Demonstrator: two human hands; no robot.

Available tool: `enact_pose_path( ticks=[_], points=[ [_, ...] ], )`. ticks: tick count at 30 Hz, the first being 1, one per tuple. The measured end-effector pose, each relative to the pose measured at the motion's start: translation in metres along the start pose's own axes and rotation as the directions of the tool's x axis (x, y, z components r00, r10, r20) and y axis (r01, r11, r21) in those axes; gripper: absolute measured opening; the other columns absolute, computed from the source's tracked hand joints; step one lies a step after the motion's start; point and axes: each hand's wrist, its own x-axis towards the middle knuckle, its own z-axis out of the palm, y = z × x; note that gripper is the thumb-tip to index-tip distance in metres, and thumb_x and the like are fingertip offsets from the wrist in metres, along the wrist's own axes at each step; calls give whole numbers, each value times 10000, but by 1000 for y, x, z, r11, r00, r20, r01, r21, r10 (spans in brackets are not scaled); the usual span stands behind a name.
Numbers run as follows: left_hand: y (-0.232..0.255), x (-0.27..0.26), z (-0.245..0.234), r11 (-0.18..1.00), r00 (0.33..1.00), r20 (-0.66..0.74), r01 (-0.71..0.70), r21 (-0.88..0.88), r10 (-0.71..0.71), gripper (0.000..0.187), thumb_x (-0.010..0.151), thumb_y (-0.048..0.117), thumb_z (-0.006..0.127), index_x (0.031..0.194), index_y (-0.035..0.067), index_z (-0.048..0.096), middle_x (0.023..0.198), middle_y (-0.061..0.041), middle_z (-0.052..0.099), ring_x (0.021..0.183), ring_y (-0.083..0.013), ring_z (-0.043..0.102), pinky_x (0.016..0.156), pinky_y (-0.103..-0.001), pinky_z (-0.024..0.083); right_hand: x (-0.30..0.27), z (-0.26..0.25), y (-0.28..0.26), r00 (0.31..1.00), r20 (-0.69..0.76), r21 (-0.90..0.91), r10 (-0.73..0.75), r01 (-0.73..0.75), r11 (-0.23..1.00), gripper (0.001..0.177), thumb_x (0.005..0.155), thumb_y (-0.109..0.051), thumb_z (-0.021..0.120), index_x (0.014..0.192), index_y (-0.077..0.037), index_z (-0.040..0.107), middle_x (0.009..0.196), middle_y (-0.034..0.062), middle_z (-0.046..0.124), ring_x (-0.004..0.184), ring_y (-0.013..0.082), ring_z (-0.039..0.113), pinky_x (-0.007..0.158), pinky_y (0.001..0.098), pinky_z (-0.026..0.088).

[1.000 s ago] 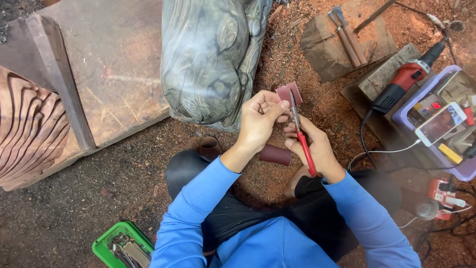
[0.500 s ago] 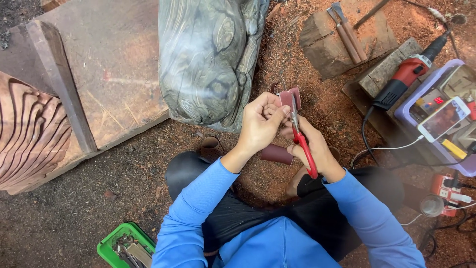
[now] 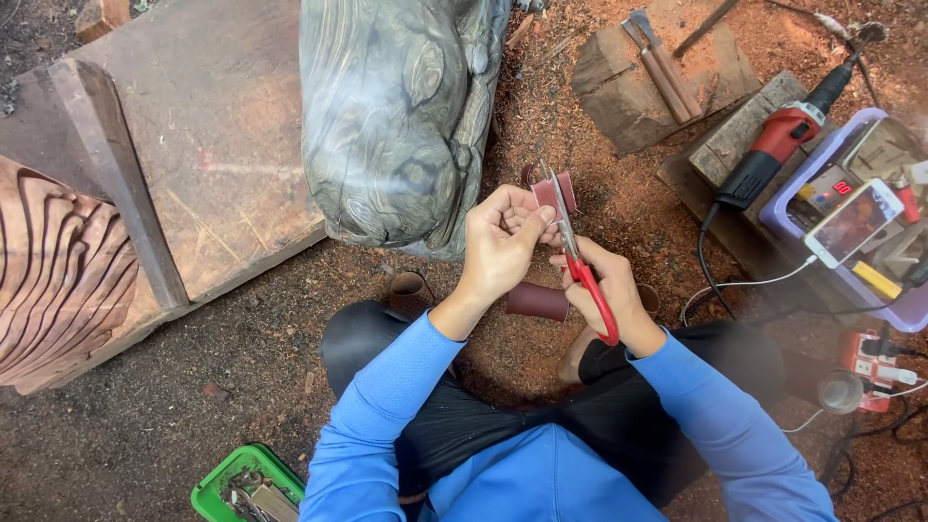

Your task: Cutting a sheet of sandpaper into smaller strips using scissors in a woodworking environment.

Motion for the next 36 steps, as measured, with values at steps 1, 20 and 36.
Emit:
enact_pose_path(
  ticks=[1, 20, 36],
  points=[
    [0, 0, 0, 1000, 1000, -1, 0, -4, 0, 59, 935, 6, 713, 943, -30, 667, 732, -137, 731, 641, -116, 717, 583, -242, 611, -2, 1, 1, 1000, -16, -19, 18, -18, 1000, 621, 653, 18, 561, 1257, -20, 697, 738, 147, 685, 807, 220, 700, 738, 347, 549],
    [25, 11, -28, 978, 978, -22, -208, 4, 208, 99, 919, -45, 641, 938, 31, 579, 1253, -216, 677, 1095, -248, 689, 763, -267, 612, -4, -20, 10, 990, 72, 7, 118, -119, 993, 484, 846, -53, 681, 1318, 18, 607, 1090, 358, 695, 1079, 423, 694, 910, 570, 560],
    [-9, -27, 6, 632, 954, 300, -252, 733, 33, 508, 774, 250, 886, 1241, 245, 684, 992, 18, 632, 862, -198, 700, 686, -363, 612, -5, -46, 6, 955, -250, 411, 160, -45, 910, 596, 773, -128, 750, 1322, -42, 535, 1258, 155, 483, 1250, 405, 546, 1098, 548, 475]
  ],
)
